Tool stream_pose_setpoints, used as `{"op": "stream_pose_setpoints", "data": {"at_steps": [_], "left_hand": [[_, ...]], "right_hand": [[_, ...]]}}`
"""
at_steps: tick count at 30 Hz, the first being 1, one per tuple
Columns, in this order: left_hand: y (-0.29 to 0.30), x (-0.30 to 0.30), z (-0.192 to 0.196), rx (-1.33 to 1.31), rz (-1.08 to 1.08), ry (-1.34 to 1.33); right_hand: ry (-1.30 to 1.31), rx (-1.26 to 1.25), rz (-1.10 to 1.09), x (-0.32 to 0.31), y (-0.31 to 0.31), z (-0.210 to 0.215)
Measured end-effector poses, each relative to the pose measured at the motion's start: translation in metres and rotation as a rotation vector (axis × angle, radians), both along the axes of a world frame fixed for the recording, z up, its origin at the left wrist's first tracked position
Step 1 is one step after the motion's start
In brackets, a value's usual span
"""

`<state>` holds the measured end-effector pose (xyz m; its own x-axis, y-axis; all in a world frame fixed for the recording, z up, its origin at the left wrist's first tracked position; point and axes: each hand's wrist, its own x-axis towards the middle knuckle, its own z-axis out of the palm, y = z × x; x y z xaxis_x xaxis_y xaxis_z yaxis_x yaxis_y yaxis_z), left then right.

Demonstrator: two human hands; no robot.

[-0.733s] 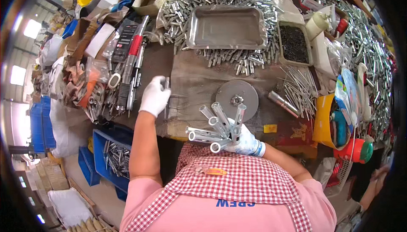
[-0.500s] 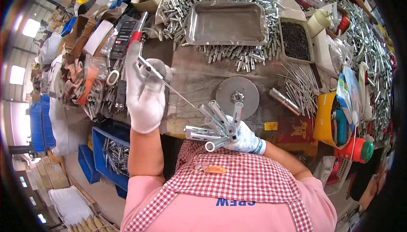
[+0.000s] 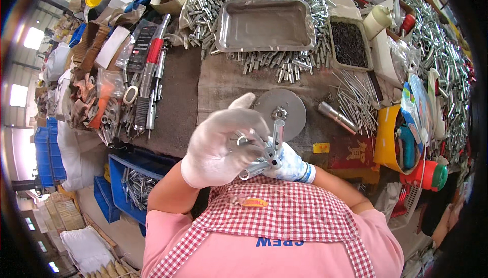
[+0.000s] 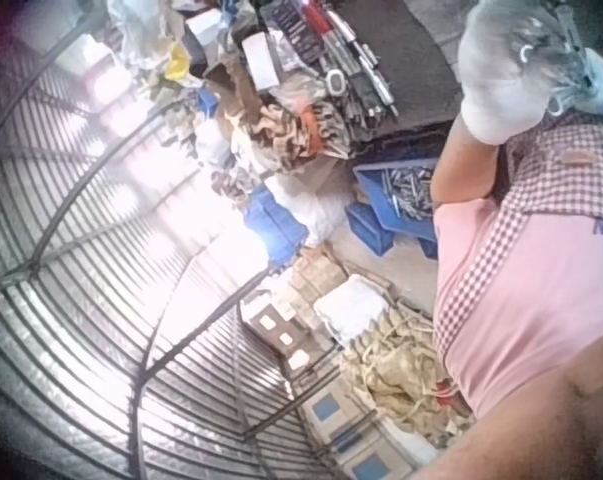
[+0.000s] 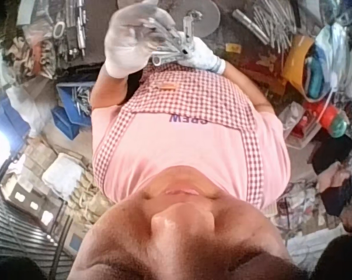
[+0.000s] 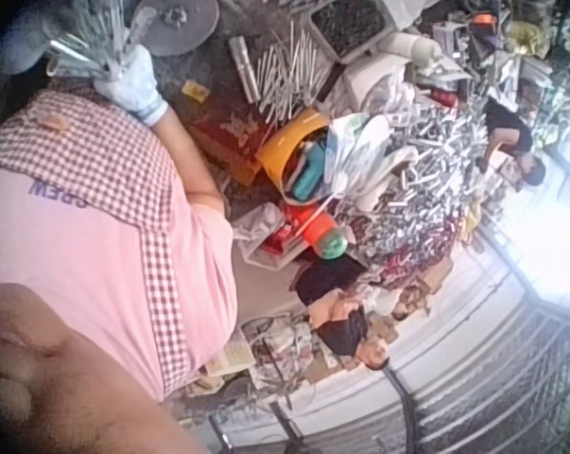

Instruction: The person assembles metal components by inserting metal pins into metal tubes by hand and places the finished assemblies into a metal tray.

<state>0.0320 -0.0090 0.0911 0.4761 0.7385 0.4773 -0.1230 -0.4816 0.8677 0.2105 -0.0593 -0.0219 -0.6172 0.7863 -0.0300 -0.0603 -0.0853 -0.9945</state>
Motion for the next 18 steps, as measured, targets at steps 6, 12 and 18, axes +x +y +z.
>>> {"op": "stream_pose_setpoints", "data": {"at_steps": [6, 12, 18], "left_hand": [[-0.002, -0.004, 0.001, 0.019, -0.147, 0.211], [-0.004, -0.004, 0.001, -0.064, -0.096, 0.178], [0.0, -0.004, 0.002, -0.019, -0.086, 0.174]], "right_hand": [[0.001, 0.005, -0.008, 0.0, -0.004, -0.013], [-0.022, 0.143, -0.045, -0.003, 0.0, -0.01], [-0.096, 0.168, -0.022, -0.003, 0.001, -0.017]]}}
